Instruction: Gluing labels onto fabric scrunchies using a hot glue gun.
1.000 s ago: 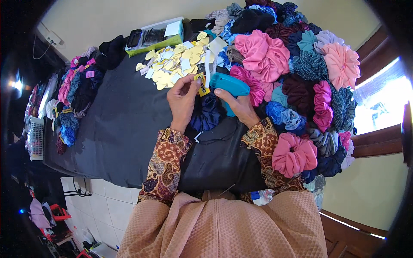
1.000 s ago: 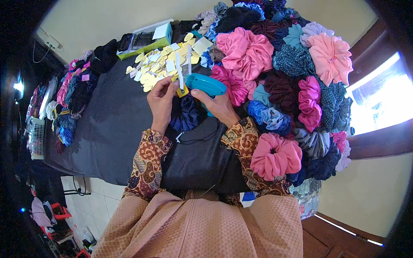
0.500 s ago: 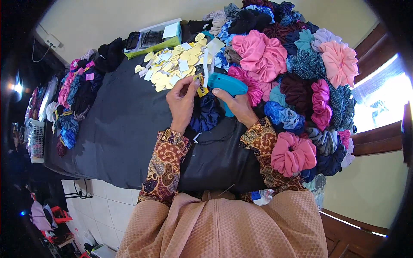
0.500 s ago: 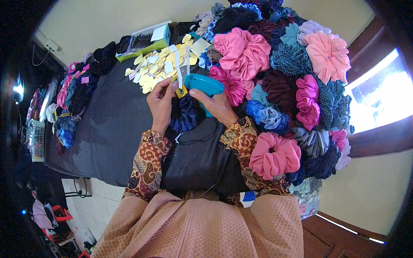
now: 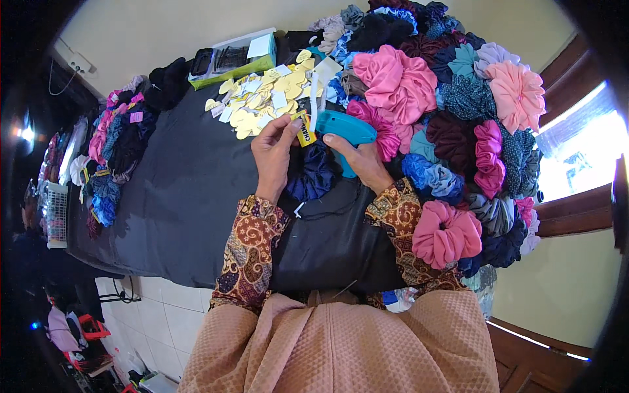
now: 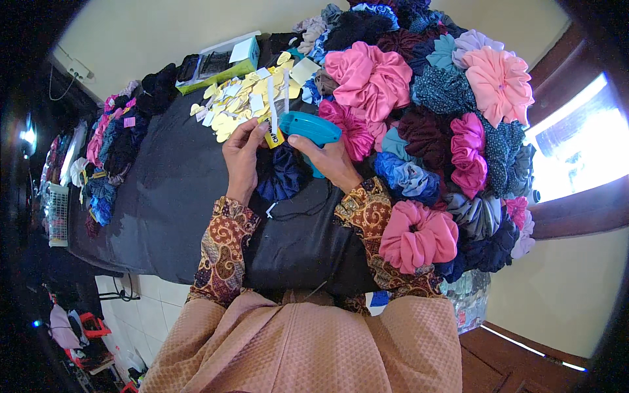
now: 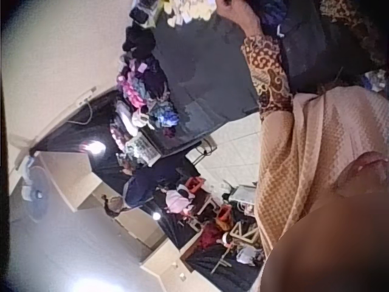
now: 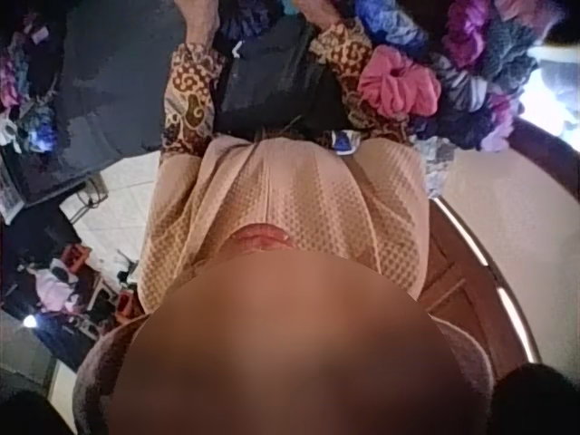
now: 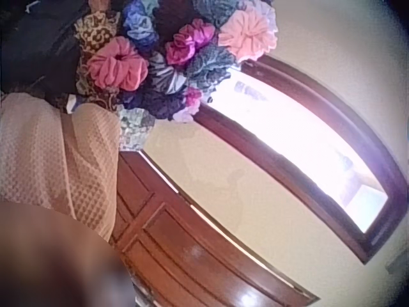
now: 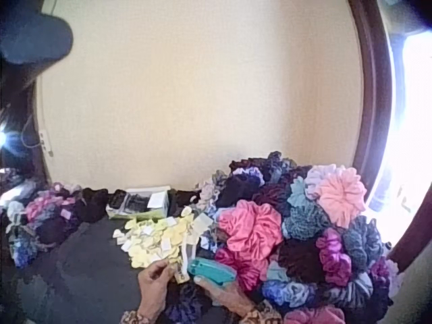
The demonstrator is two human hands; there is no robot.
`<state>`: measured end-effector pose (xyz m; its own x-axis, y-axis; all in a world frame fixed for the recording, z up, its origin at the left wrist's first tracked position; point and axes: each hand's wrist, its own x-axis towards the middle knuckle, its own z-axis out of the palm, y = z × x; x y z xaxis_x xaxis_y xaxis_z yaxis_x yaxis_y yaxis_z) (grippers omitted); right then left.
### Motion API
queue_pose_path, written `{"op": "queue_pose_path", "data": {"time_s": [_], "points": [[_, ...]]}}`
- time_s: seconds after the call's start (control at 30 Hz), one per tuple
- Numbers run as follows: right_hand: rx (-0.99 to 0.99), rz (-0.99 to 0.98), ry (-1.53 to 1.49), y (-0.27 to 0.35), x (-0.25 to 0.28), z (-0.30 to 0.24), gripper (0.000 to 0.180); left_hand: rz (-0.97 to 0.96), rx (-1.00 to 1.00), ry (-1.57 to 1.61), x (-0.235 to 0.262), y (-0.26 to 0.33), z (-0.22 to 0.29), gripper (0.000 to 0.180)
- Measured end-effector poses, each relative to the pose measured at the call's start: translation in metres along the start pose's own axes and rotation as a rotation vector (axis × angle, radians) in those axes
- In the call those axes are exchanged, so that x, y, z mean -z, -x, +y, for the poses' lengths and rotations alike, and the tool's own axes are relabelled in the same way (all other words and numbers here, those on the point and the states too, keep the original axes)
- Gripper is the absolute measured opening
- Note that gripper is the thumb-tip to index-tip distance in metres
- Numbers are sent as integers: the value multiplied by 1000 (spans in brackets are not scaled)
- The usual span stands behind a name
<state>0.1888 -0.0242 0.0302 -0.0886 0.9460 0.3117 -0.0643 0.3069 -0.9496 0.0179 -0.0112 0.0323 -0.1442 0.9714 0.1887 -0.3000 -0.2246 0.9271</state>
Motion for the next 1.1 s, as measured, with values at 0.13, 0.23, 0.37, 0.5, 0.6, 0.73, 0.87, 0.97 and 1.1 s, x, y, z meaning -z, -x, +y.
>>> {"op": "queue_pose_path", "data": {"time_s": [0.13, 0.23, 0.37, 0.5, 0.6, 0.73, 0.87, 0.97, 1.1], "points": [[-29, -4, -1, 1, 2, 0, 25, -37, 1, -51, -2, 3, 1, 20], [-63, -9, -15, 1, 2, 0, 24, -110, -42, -126, -1, 3, -1, 19], [-50, 52, -122, 1, 0, 0, 18, -220, -93, -126, 1, 2, 3, 18], [-174, -41, -292, -2, 7, -8, 23, -205, -4, -114, 13, -3, 13, 20], [-263, -68, -388, -2, 11, -13, 37, -384, -179, -492, 26, -11, 13, 35], [-324, -76, -567, -2, 14, -6, 37, -432, -362, -777, 23, -10, 6, 48], [-337, -78, -660, -2, 17, -6, 36, -408, -219, -878, 19, -6, 8, 45], [-346, -93, -678, -2, 17, -6, 35, -312, -182, -824, 25, -9, 0, 38], [-347, -122, -660, -1, 17, -7, 35, -16, -148, -643, 29, -16, -6, 28]]}}
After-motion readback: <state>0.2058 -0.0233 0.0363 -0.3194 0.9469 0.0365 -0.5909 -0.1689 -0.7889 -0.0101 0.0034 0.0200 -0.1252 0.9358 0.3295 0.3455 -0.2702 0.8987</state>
